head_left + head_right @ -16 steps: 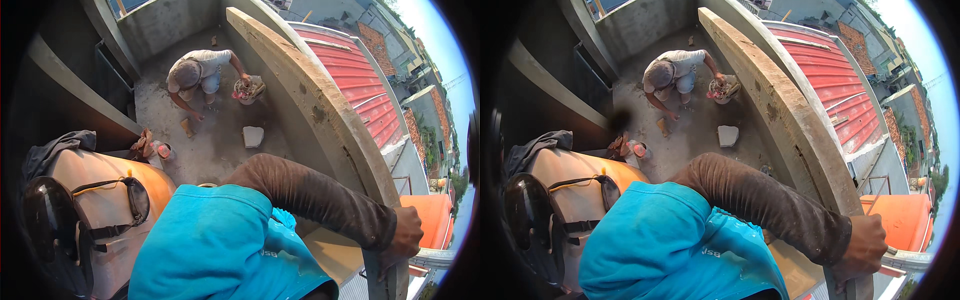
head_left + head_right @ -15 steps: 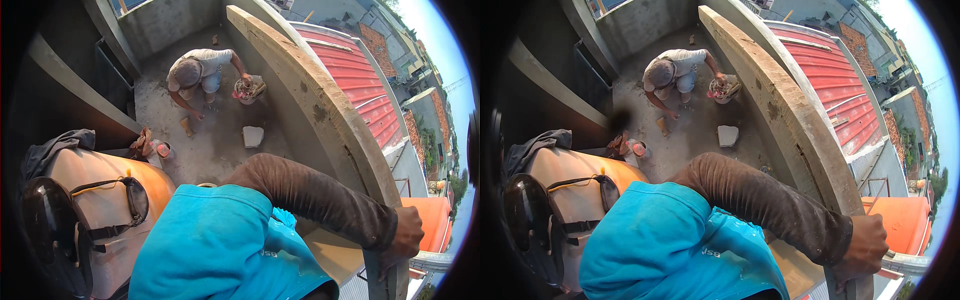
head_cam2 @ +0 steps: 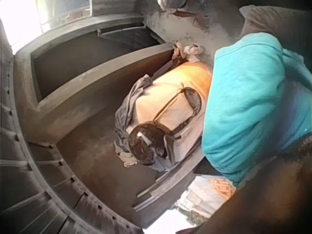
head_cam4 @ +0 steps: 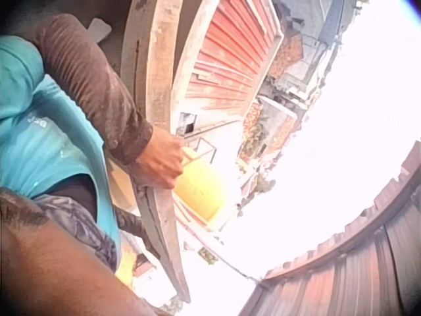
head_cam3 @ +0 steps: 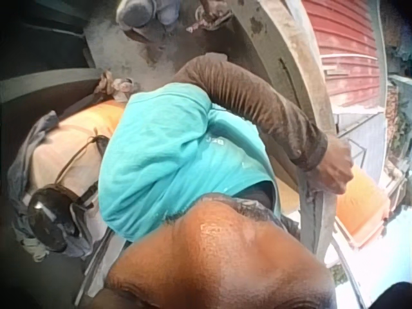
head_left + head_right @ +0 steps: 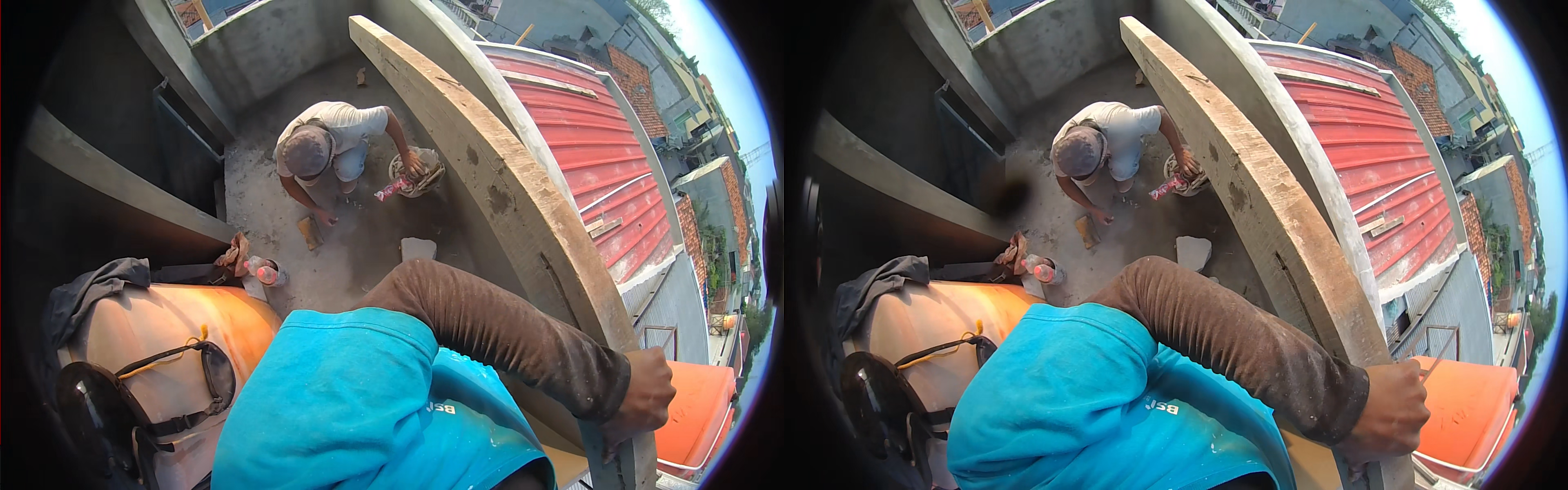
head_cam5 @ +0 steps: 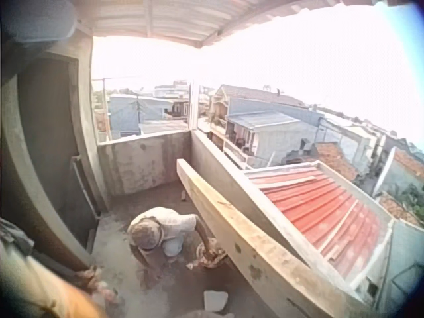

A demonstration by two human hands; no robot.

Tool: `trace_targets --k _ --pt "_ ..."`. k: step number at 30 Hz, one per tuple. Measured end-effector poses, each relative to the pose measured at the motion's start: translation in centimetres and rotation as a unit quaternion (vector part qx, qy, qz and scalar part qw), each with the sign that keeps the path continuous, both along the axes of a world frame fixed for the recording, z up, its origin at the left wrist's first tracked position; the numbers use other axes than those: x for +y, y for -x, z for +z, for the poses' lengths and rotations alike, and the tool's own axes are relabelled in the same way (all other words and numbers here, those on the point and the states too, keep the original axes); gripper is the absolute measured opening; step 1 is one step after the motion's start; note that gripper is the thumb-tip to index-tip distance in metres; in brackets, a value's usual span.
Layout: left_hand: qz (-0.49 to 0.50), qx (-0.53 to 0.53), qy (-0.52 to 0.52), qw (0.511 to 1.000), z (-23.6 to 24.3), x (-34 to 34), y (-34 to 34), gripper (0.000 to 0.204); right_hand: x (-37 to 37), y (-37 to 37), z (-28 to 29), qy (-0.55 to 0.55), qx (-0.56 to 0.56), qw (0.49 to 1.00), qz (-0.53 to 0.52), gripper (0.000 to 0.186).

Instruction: The person pours water from a cup onto the top edge of a wall, moves a wooden plank aside, and uses a trowel to scoop cement mixture from a bucket and apply it along the wall edge.

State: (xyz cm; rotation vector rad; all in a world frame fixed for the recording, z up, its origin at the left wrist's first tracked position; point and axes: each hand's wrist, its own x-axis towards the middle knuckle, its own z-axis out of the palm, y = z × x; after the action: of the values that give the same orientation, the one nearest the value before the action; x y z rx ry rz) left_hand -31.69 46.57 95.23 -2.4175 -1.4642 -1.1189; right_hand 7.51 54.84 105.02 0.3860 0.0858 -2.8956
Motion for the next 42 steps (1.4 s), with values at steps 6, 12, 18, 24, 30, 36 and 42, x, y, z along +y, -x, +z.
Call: trace_targets --k 6,12,18,24,30,36,42 --pt "-0.008 -0.026 0.083 0.996 -0.6 4.2 9.0 0.047 5.7 8.2 -5.9 0.019 0.023 0.999 -0.028 0.079" --pt "0.018 0.018 0.143 0.989 1.4 6.2 19.1 0.065 8.0 14.1 -9.5 0.007 0.036 0.997 -0.065 0.079" --pt "0.046 0.054 0.192 0.979 3.6 5.2 31.4 0.067 7.7 22.6 -13.1 -0.038 0.049 0.994 -0.095 0.079" --pt "0.086 0.091 0.186 0.975 2.6 2.1 46.3 0.063 5.6 36.7 -18.0 -0.089 0.077 0.983 -0.138 0.079" --pt "0.081 0.087 0.31 0.943 0.9 -1.9 64.9 0.067 2.8 52.3 -19.9 -0.12 0.06 0.974 -0.181 0.079" --pt "0.114 0.103 0.396 0.906 -3.8 -3.9 84.7 0.06 1.7 64.7 -21.9 -0.155 0.033 0.959 -0.235 0.079" --pt "0.119 0.065 0.576 0.806 -10.2 -5.8 97.6 0.067 0.9 75.3 -27.6 -0.163 0.013 0.942 -0.293 0.079"
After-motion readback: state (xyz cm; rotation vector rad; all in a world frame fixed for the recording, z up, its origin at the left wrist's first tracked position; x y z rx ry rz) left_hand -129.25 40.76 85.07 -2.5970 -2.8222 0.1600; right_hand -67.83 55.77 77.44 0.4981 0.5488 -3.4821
